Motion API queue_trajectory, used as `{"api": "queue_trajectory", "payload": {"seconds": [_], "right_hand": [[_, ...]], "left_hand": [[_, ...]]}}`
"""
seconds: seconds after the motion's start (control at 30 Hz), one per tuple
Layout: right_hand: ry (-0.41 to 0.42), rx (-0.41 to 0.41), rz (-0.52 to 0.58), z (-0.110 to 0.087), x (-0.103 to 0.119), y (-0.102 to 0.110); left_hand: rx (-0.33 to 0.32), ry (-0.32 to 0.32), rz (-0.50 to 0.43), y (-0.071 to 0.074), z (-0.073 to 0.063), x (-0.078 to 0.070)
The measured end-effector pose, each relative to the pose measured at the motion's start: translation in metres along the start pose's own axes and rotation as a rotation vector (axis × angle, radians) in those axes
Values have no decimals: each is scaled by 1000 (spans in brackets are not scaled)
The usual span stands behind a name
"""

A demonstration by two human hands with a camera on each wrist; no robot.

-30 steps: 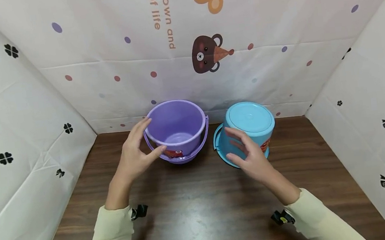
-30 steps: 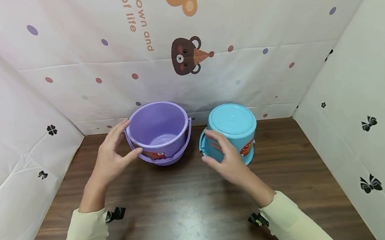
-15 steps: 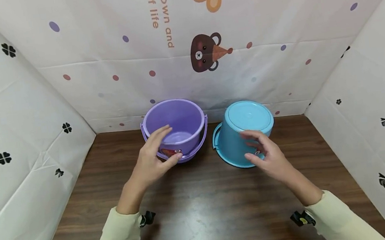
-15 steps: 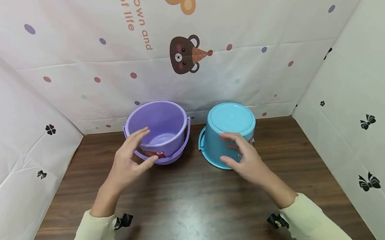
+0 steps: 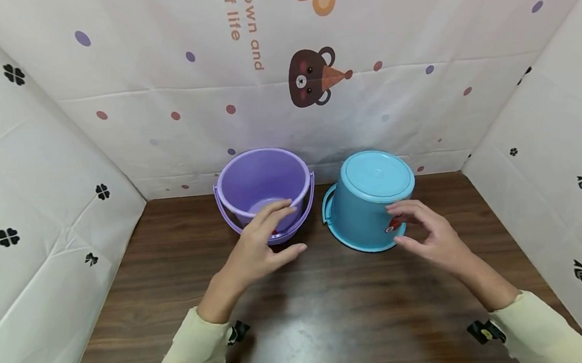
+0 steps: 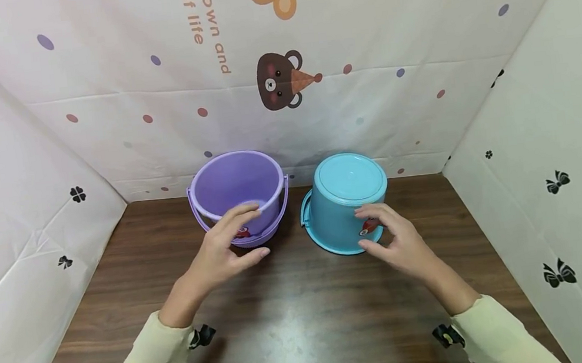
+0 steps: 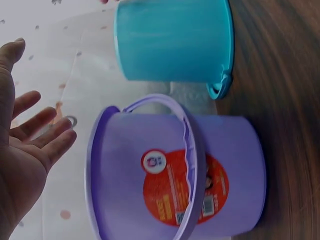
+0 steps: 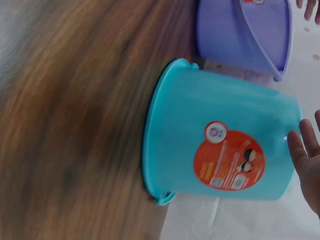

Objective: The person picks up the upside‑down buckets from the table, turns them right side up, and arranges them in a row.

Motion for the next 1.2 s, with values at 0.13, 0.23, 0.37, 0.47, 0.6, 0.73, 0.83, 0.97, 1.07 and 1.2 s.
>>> {"api": "queue_trajectory", "payload": {"seconds": [0.13, 0.23, 0.37, 0.47, 0.6, 0.73, 0.83, 0.97, 1.07, 1.2], "right_hand": [[-17, 4, -23, -6, -9, 4], [-19, 3, -60, -9, -18, 6], [-25, -12, -112, -15, -31, 6], [-63, -19, -122, -22, -40, 5], [-119, -14, -146, -31, -51, 5], [-164, -5, -186, -38, -62, 4], [-209, 14, -220, -42, -71, 4], [-259, 63, -283, -45, -84, 4], [-263, 100, -315, -45, -93, 4], [-261, 138, -341, -45, -104, 3]], "left_hand": [[42, -3, -14, -11, 3, -1], [60, 11, -15, -18, 4, 0], [88, 17, -4, -32, 3, 3], [133, 18, 2, -46, 2, 8], [195, 49, 6, -63, 0, 16], [239, 98, 17, -78, -2, 26], [255, 121, 32, -88, -5, 34], [261, 135, 57, -99, -7, 45], [269, 149, 72, -106, -7, 53], [287, 168, 71, -113, -5, 63]]}}
Point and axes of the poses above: each hand's wrist, its own z-axis towards the middle knuckle, its own y-axis out of the back of the hand, x = y × z, the point moved 3 cm from there along z, towards the middle knuckle, and after that the axes turned 9 degrees about -z, right-handed, at the moved point
